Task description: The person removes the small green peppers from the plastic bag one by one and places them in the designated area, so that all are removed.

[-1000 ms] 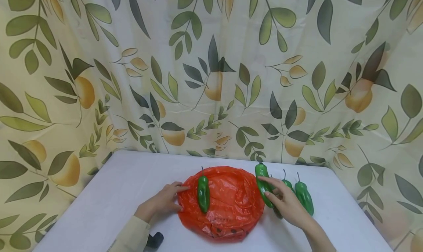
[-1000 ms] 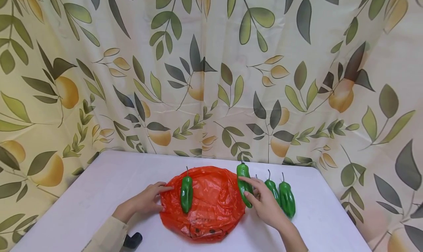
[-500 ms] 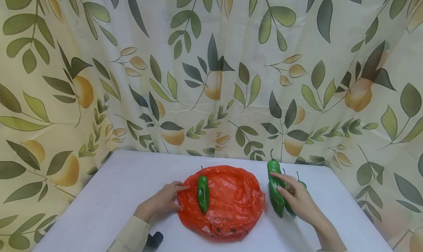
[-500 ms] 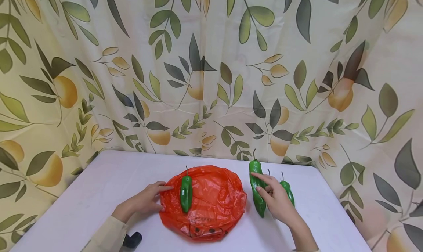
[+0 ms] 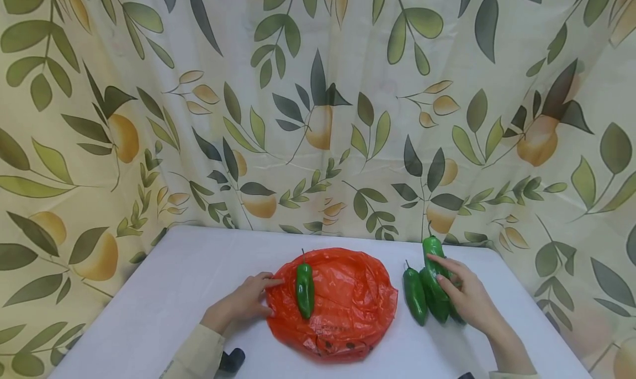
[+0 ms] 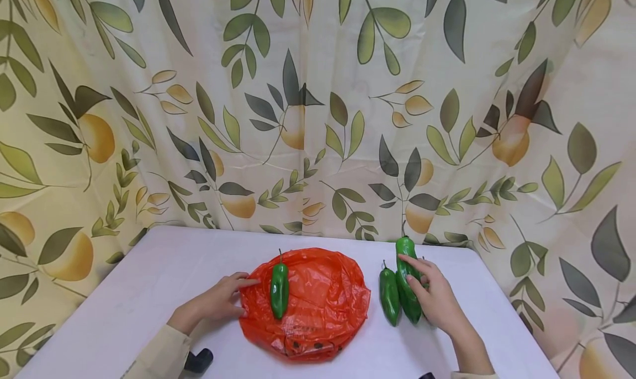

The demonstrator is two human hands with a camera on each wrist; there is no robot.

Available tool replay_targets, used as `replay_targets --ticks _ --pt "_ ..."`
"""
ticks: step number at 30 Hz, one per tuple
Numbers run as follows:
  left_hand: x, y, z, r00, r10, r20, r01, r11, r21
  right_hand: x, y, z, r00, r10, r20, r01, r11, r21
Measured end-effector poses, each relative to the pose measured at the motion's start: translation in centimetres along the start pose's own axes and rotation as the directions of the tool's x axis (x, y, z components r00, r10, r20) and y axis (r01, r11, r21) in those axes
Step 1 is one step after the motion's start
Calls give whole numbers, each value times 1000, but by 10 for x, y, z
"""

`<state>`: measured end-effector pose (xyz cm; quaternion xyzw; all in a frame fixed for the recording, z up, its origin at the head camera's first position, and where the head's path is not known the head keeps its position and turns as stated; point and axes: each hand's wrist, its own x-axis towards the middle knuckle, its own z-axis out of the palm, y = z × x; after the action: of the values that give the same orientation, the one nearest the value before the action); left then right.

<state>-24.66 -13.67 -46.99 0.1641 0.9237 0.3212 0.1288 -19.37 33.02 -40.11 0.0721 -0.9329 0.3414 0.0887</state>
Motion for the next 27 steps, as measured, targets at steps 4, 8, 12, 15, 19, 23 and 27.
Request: replay_targets --ticks 4,8,12,15,19,23,27 --pt "1 0 0 1000 9 3 -9 1000 5 -1 10 -8 1000 8 -15 -8 999 -35" --pt "2 -1 1 1000 5 4 -5 1000 4 -1 19 -14 1000 23 -20 -24 999 -49" --pt "2 -1 1 1000 -1 3 1 1000 5 0 28 -19 999 54 6 -53 996 -72" --pt "2 -2 1 1000 1 0 -1 1000 8 1 35 -22 994 95 45 -91 993 -79" --pt "1 -2 1 1000 -1 1 1 1000 6 3 42 -27 983 165 82 -158 983 -93" --pt "2 -3 1 1000 -3 3 3 1000 6 3 48 -29 975 202 95 -191 975 -117" --pt "3 -4 2 1000 -3 5 3 1000 3 1 57 -30 976 198 92 -184 973 -142"
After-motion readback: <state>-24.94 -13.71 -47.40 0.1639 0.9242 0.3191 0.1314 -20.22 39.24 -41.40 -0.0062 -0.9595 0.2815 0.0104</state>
